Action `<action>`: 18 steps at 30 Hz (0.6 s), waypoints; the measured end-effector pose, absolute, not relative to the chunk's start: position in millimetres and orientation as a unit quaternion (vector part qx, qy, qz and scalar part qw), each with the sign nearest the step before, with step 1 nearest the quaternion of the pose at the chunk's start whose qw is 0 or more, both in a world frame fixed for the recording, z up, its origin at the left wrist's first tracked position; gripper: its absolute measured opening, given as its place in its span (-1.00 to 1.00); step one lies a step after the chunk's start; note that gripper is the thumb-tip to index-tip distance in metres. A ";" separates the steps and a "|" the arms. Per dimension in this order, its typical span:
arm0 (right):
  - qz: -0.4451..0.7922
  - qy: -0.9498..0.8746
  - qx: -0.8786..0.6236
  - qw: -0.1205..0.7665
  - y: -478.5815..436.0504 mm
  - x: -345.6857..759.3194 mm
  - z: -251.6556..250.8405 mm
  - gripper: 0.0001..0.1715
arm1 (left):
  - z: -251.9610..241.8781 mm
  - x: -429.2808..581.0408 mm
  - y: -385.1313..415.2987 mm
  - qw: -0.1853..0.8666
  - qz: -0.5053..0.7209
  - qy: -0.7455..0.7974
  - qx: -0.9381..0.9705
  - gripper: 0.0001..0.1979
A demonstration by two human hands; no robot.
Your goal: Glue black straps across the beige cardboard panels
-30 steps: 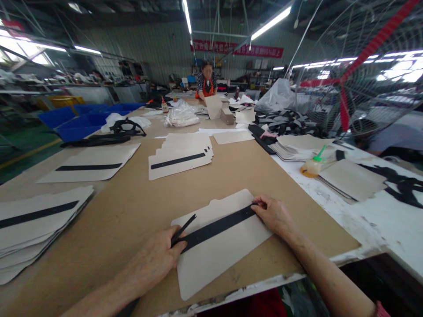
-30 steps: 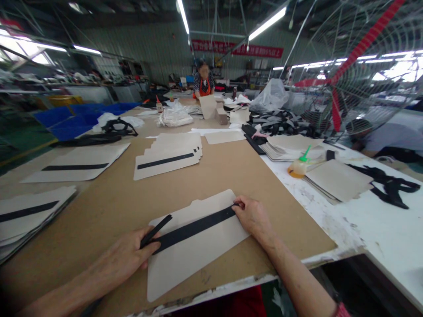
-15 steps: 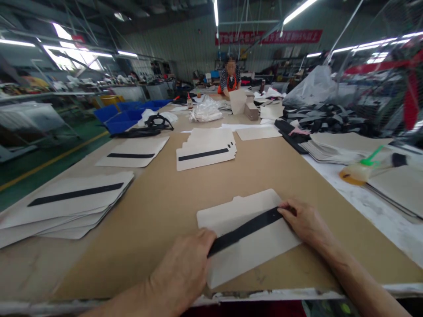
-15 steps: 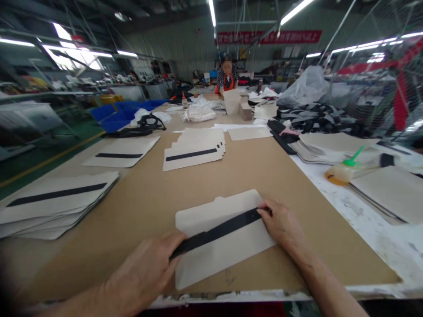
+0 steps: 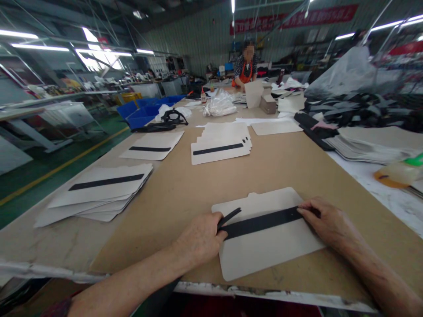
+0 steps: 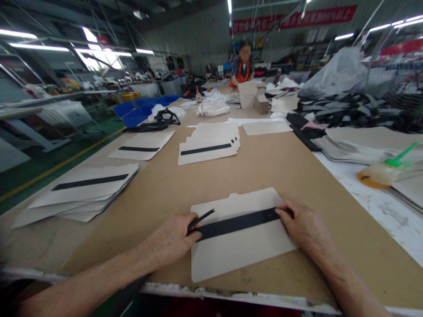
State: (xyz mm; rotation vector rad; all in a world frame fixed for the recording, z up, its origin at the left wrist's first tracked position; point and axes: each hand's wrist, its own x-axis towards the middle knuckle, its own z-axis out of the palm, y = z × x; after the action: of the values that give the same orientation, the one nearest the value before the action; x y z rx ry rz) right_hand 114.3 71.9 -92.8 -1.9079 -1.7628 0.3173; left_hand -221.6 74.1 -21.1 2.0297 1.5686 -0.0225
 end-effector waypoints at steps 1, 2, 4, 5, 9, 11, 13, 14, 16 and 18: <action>0.117 -0.650 -0.706 0.258 71.9 114.3 -92.8 -0.73 | -21.6 -221.5 75.4 0.286 -0.005 0.590 0.755 -0.83; 0.116 -0.649 -0.707 0.256 71.8 114.5 -93.0 -0.73 | -21.7 -221.4 76.6 0.287 -0.003 0.592 0.753 -0.83; 0.113 -0.649 -0.707 0.256 71.6 115.2 -93.9 -0.73 | -20.8 -221.4 78.3 0.287 -0.003 0.594 0.751 -0.83; 0.111 -0.649 -0.708 0.256 71.5 115.7 -94.5 -0.73 | -20.3 -221.4 79.0 0.290 -0.006 0.594 0.751 -0.83; 0.107 -0.649 -0.708 0.256 71.6 117.4 -96.5 -0.74 | -19.7 -221.5 80.7 0.303 -0.007 0.592 0.746 -0.84; 0.108 -0.650 -0.708 0.255 71.9 117.7 -96.9 -0.74 | -20.6 -221.2 81.0 0.304 -0.002 0.592 0.746 -0.85; 0.109 -0.648 -0.711 0.252 72.3 117.8 -97.0 -0.73 | -21.4 -220.7 81.0 0.303 -0.003 0.594 0.745 -0.85; 0.109 -0.645 -0.713 0.252 72.4 117.8 -97.0 -0.73 | -21.6 -220.5 81.0 0.302 -0.005 0.594 0.745 -0.85; 0.111 -0.645 -0.713 0.253 72.6 118.1 -97.1 -0.73 | -21.5 -220.3 80.8 0.301 -0.009 0.596 0.745 -0.84; 0.112 -0.648 -0.709 0.254 72.7 118.8 -97.4 -0.73 | -21.4 -220.7 80.7 0.300 -0.008 0.596 0.745 -0.84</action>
State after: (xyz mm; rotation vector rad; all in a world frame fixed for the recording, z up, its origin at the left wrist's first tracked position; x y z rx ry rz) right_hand 118.8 72.7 -97.4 -1.9265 -1.7610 0.3043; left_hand -220.7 80.7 -21.4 1.9781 1.5821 -0.0199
